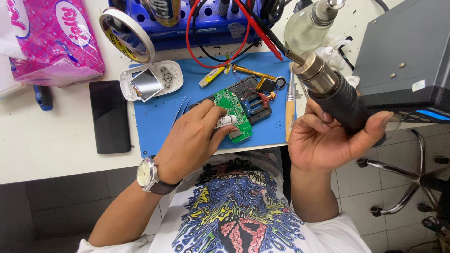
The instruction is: The person uses a hot air gun and tweezers to heat and reposition a small component on a green circuit board. They repeatedly apply heat to the same area while using tweezers to adjust the component's position.
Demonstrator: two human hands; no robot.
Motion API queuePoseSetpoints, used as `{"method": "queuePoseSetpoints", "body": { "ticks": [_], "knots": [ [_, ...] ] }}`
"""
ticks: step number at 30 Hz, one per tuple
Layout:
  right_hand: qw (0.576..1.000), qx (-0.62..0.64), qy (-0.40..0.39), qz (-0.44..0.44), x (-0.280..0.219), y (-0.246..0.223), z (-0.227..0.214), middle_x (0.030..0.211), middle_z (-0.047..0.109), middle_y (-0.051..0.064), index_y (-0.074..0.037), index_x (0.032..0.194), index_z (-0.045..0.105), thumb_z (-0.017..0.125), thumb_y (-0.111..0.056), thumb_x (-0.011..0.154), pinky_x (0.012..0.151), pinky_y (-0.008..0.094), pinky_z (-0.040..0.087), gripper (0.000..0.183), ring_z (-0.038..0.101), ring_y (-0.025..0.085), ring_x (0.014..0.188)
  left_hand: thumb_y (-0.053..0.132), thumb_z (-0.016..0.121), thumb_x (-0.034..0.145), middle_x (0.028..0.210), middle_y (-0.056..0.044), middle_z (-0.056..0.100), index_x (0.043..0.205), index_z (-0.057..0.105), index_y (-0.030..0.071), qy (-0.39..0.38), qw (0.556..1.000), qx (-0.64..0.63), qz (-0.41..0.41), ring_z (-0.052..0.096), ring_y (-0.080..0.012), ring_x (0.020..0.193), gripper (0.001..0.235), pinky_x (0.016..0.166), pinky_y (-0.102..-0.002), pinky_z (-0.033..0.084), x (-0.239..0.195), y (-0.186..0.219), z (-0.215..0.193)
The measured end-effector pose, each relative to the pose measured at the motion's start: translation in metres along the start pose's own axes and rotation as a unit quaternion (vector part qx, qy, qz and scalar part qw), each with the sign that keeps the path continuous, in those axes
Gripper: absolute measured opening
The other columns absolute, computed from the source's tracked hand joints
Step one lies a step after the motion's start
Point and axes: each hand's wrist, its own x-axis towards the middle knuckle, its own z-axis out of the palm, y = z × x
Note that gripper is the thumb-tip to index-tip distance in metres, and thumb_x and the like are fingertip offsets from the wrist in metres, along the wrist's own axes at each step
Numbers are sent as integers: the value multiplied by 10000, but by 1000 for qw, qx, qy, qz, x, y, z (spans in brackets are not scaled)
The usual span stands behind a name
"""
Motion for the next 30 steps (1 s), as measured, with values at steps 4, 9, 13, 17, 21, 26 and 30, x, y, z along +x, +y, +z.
{"method": "queuePoseSetpoints", "body": {
  "ticks": [4,9,13,17,21,26,30],
  "knots": [
    [999,-35,22,-5,-1,-1,3,1001,639,-23,-162,1166,770,753,-471,948,651,71,467,378,511,65,835,288,581,1073,885,-113,514,983,542,54,0,1000,-6,7,519,-322,738,254,606,-456,397,3,0,3],
    [999,-24,19,-11,-1,-1,-2,1041,678,29,-127,1211,775,737,-491,948,659,85,492,450,525,79,824,281,605,1066,862,-112,516,931,521,58,-3,1000,-2,7,521,-322,744,274,619,-455,402,5,-2,6],
    [999,-16,31,-13,-1,1,2,993,658,26,-124,1192,767,755,-476,932,639,81,473,438,521,76,813,276,604,1067,858,-113,519,916,521,60,-1,1000,-3,6,525,-326,739,276,622,-460,406,5,-1,7],
    [999,-31,26,-12,-1,1,-2,1022,668,8,-146,1224,752,724,-500,952,645,82,452,447,510,62,814,281,610,1066,863,-112,520,920,515,61,-6,1000,4,4,526,-326,741,280,625,-465,409,5,-1,8],
    [999,-36,25,-12,2,4,3,1004,674,49,-111,1189,736,741,-490,930,636,97,482,459,532,73,790,272,611,1068,850,-106,517,901,499,63,-4,1000,-2,4,521,-321,731,290,620,-461,401,6,-1,7],
    [999,-40,27,-7,1,3,2,996,648,-7,-164,1185,746,738,-501,939,637,86,462,417,515,59,794,268,599,1071,866,-111,521,902,496,62,-8,1000,-5,4,527,-327,744,286,631,-464,412,7,-1,7],
    [999,-38,19,-9,0,3,2,1032,645,-12,-167,1175,744,710,-499,965,637,85,445,395,512,70,818,264,594,1073,862,-112,520,897,495,61,-10,1000,-8,4,529,-326,743,287,638,-465,414,6,-2,8]
  ]
}}
